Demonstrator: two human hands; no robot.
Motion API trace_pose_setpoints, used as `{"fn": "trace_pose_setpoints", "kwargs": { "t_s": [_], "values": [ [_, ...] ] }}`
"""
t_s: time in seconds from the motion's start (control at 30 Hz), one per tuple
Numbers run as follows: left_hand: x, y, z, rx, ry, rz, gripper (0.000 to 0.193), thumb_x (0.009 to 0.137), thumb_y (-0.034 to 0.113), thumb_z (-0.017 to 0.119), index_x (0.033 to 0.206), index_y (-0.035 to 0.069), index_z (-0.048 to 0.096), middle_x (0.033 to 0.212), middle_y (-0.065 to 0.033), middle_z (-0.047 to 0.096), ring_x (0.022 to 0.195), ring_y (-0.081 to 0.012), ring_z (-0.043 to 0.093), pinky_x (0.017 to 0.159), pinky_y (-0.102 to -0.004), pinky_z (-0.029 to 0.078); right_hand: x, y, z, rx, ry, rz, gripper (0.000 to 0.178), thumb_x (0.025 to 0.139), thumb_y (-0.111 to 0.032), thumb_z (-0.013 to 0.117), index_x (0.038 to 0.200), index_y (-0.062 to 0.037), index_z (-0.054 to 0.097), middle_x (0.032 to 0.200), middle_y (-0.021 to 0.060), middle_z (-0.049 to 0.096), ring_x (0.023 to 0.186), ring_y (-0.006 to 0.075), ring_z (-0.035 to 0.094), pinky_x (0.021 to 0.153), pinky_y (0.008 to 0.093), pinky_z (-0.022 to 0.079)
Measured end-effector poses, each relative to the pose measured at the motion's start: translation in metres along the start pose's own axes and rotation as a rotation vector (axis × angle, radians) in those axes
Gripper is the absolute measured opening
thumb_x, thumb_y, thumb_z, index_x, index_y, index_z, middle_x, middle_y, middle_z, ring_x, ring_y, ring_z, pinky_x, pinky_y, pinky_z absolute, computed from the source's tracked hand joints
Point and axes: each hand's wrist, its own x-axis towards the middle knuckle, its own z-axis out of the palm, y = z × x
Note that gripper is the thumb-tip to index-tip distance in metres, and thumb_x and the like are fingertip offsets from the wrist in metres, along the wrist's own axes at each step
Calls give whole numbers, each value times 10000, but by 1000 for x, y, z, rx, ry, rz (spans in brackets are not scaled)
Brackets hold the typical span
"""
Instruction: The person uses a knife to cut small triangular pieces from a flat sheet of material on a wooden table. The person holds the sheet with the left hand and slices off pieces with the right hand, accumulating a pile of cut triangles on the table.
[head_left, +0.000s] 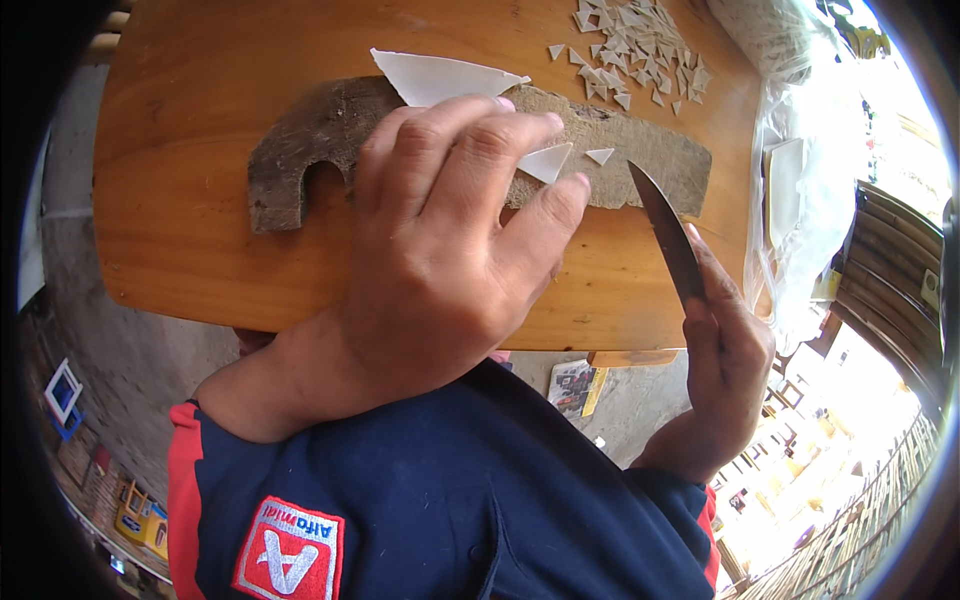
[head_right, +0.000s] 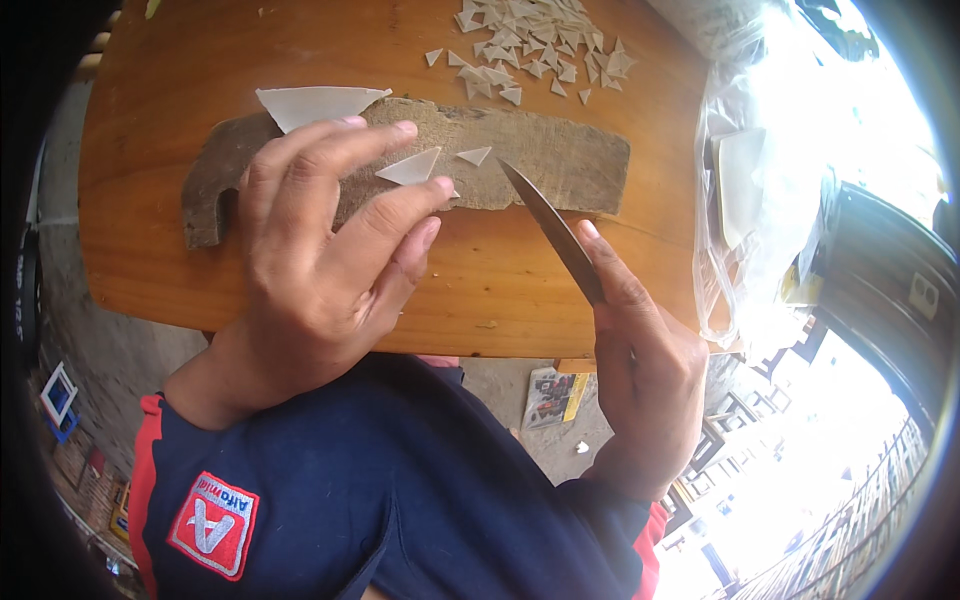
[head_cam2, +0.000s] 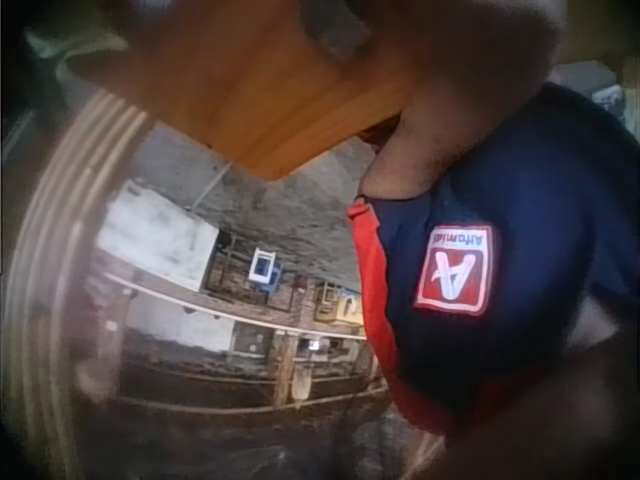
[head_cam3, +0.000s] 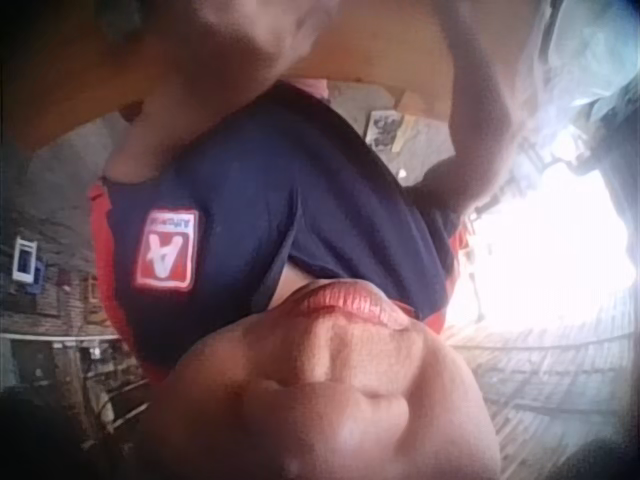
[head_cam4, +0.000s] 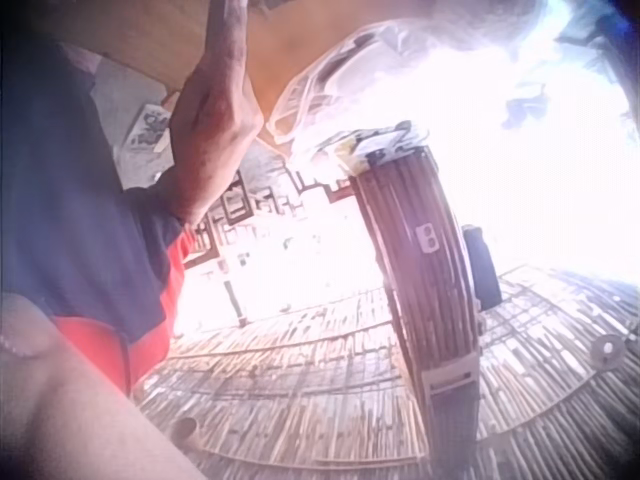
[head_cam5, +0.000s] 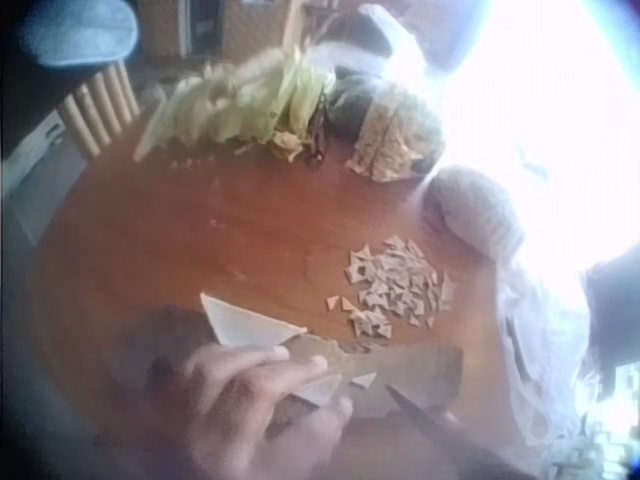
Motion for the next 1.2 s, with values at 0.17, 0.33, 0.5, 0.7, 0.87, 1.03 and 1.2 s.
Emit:
{"fn": "trace_pose_setpoints", "kwargs": {
  "t_s": [0.17, 0.33, 0.5, 0.7, 0.87, 1.03, 1.2],
  "values": [
    [9, 11, -6, 84, -97, -109, 404, 817, 234, 783, 1207, 137, 743, 1386, -173, 568, 1290, -373, 479, 1088, -464, 348, 3, 2, 1, 84, -102, 26, 426, 936, 55, 558, 1352, 6, 635, 1203, 176, 698, 1096, 229, 658, 972, 333, 482],
    [9, 11, -2, 89, -116, -115, 449, 803, 264, 794, 1234, 148, 737, 1445, -191, 528, 1350, -392, 427, 1122, -475, 307, 0, -14, 2, 185, -138, 187, 407, 991, 17, 523, 1392, 49, 584, 1352, 166, 660, 1276, 220, 600, 1092, 342, 422],
    [8, 10, -2, 107, -113, -94, 430, 797, 242, 798, 1218, 174, 745, 1462, -197, 509, 1364, -398, 411, 1126, -474, 303, 4, -33, 12, 214, -97, 196, 449, 968, 69, 494, 1406, 24, 581, 1297, 148, 682, 1205, 189, 623, 1038, 309, 446],
    [8, 9, -1, 111, -117, -83, 392, 804, 220, 790, 1192, 176, 755, 1465, -199, 501, 1366, -406, 406, 1127, -479, 302, 6, -42, 23, 206, -41, 182, 468, 949, 119, 489, 1393, 13, 597, 1239, 154, 705, 1112, 170, 655, 973, 292, 482],
    [8, 10, -2, 122, -113, -78, 383, 804, 207, 788, 1184, 170, 760, 1466, -203, 499, 1372, -404, 404, 1127, -479, 305, 6, -48, 27, 197, -38, 195, 456, 951, 116, 501, 1385, 15, 599, 1246, 177, 705, 1125, 175, 662, 981, 301, 487],
    [6, 9, -1, 126, -109, -77, 390, 801, 203, 792, 1187, 163, 761, 1468, -206, 498, 1376, -404, 402, 1127, -476, 307, 5, -48, 32, 152, -21, 166, 452, 960, 102, 511, 1394, 7, 594, 1240, 196, 709, 1104, 181, 680, 950, 305, 509],
    [6, 10, 1, 140, -115, -75, 397, 802, 203, 791, 1196, 160, 757, 1463, -205, 501, 1378, -408, 400, 1126, -482, 308, 0, -43, 45, 36, 50, 82, 630, 874, 131, 538, 1471, -68, 541, 947, 204, 684, 792, 268, 673, 731, 386, 530]
  ]
}}
